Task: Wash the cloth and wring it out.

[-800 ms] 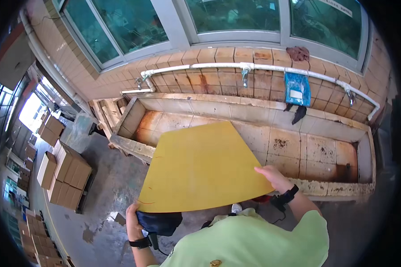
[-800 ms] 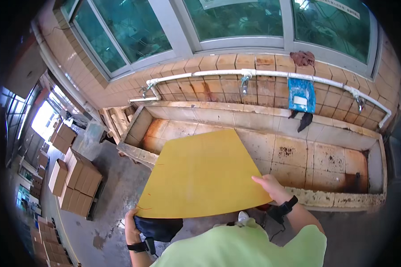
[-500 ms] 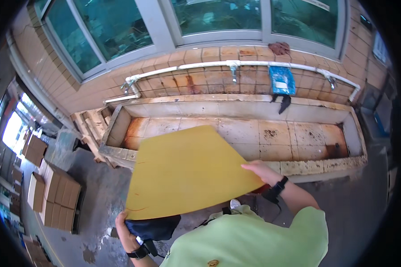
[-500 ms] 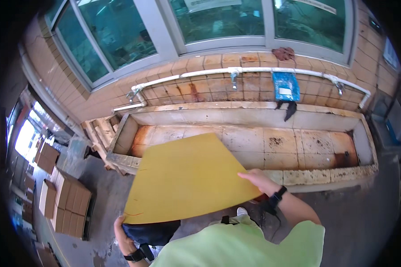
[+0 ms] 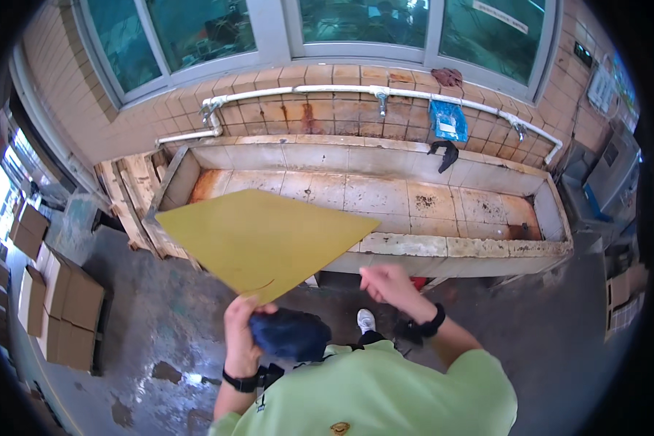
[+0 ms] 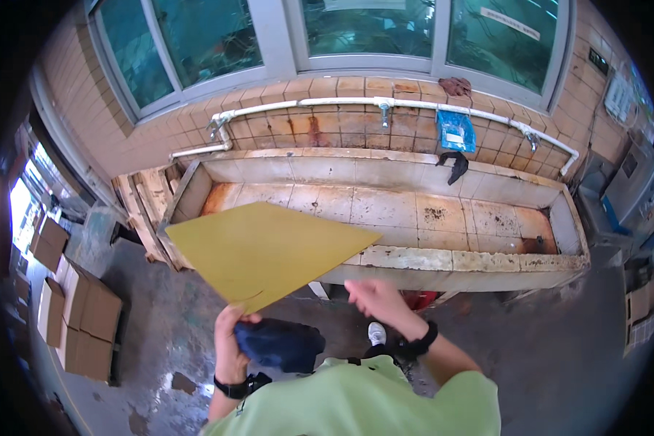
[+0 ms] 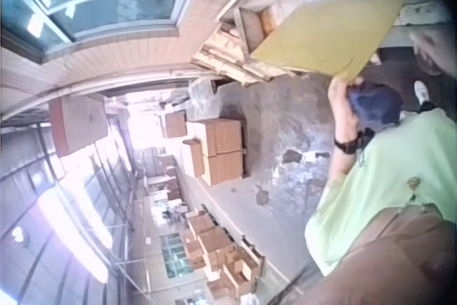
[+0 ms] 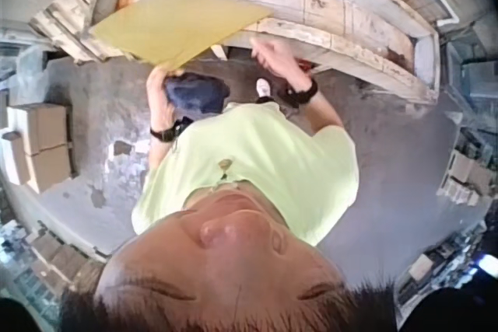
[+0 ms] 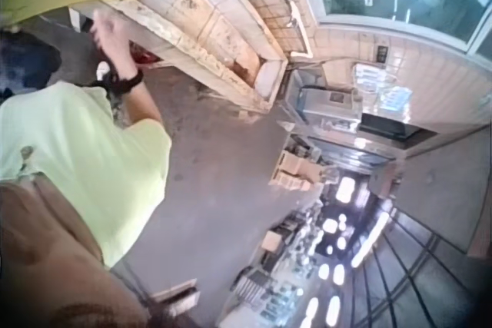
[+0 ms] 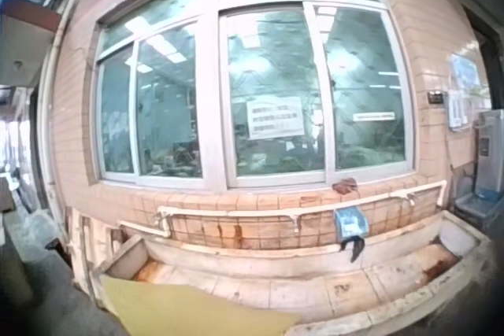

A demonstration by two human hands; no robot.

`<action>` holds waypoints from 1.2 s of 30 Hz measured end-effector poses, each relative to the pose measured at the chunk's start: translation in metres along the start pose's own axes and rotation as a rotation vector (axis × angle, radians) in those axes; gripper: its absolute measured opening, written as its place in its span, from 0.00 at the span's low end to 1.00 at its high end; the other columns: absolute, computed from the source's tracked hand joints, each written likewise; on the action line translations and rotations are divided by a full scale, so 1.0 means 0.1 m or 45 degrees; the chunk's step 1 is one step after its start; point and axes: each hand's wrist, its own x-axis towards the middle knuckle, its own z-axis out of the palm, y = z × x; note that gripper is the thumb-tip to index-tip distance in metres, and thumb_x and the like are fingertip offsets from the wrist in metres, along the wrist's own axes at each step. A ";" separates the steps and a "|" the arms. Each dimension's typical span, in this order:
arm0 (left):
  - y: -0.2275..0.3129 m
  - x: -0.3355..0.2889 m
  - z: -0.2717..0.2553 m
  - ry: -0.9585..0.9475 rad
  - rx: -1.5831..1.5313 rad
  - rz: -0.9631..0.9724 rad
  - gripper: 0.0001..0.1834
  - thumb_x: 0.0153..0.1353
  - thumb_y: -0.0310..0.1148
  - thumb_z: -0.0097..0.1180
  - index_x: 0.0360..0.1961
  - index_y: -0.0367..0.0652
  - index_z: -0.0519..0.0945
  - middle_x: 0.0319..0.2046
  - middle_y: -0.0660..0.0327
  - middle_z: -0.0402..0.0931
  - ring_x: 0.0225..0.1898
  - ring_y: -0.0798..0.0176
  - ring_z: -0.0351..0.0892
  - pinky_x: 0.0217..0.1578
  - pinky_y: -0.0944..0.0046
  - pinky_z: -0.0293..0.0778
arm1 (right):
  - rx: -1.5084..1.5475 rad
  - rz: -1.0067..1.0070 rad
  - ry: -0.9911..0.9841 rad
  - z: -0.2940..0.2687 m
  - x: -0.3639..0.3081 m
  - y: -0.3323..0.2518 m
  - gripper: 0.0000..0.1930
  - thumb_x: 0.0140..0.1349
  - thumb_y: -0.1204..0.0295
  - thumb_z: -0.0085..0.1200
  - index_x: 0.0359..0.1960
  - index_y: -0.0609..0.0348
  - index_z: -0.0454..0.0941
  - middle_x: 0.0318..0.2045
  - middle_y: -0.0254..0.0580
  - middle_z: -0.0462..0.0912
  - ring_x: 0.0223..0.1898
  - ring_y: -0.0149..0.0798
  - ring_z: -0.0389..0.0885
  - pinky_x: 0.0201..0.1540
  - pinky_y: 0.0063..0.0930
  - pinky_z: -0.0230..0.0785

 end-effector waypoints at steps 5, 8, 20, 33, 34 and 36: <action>-0.54 0.29 0.70 -0.345 -0.108 -0.529 0.08 0.62 0.26 0.51 0.33 0.31 0.79 0.31 0.49 0.82 0.30 0.59 0.82 0.35 0.62 0.81 | 1.185 0.546 -0.238 0.28 -0.08 -0.01 0.27 0.68 0.47 0.45 0.52 0.61 0.72 0.34 0.39 0.83 0.31 0.33 0.82 0.34 0.23 0.73; -1.01 0.48 0.93 -0.575 0.020 -0.643 0.11 0.63 0.33 0.56 0.33 0.33 0.81 0.30 0.55 0.83 0.31 0.62 0.82 0.34 0.65 0.79 | 1.360 0.454 -0.161 0.15 0.35 0.62 0.17 0.65 0.62 0.53 0.48 0.62 0.74 0.36 0.39 0.83 0.31 0.32 0.81 0.30 0.21 0.71; -1.04 1.57 0.17 -0.078 0.050 -0.616 0.25 0.68 0.46 0.49 0.50 0.32 0.71 0.37 0.47 0.80 0.38 0.56 0.82 0.38 0.59 0.79 | 1.325 0.568 0.492 -1.69 0.64 1.80 0.08 0.65 0.69 0.48 0.40 0.60 0.73 0.30 0.39 0.79 0.20 0.29 0.72 0.15 0.17 0.58; -0.36 1.92 0.96 -0.141 0.623 -0.498 0.13 0.62 0.35 0.53 0.40 0.35 0.79 0.29 0.55 0.81 0.31 0.61 0.80 0.37 0.65 0.75 | -0.436 0.447 0.181 -2.85 0.47 1.63 0.14 0.64 0.64 0.52 0.41 0.64 0.80 0.22 0.42 0.83 0.16 0.35 0.79 0.21 0.25 0.71; -0.01 1.88 1.16 -0.142 0.720 -0.370 0.13 0.62 0.36 0.53 0.39 0.37 0.80 0.28 0.59 0.80 0.29 0.65 0.78 0.35 0.68 0.74 | -0.439 0.444 0.237 -3.03 0.43 1.58 0.15 0.64 0.65 0.52 0.44 0.64 0.79 0.23 0.41 0.83 0.17 0.34 0.79 0.22 0.24 0.71; 0.49 1.98 1.32 -0.147 0.621 -0.219 0.14 0.64 0.40 0.54 0.32 0.39 0.79 0.24 0.64 0.76 0.28 0.70 0.75 0.32 0.71 0.72 | -0.350 0.466 0.283 -3.19 0.44 1.14 0.16 0.63 0.67 0.54 0.48 0.64 0.78 0.26 0.40 0.82 0.20 0.31 0.80 0.24 0.22 0.72</action>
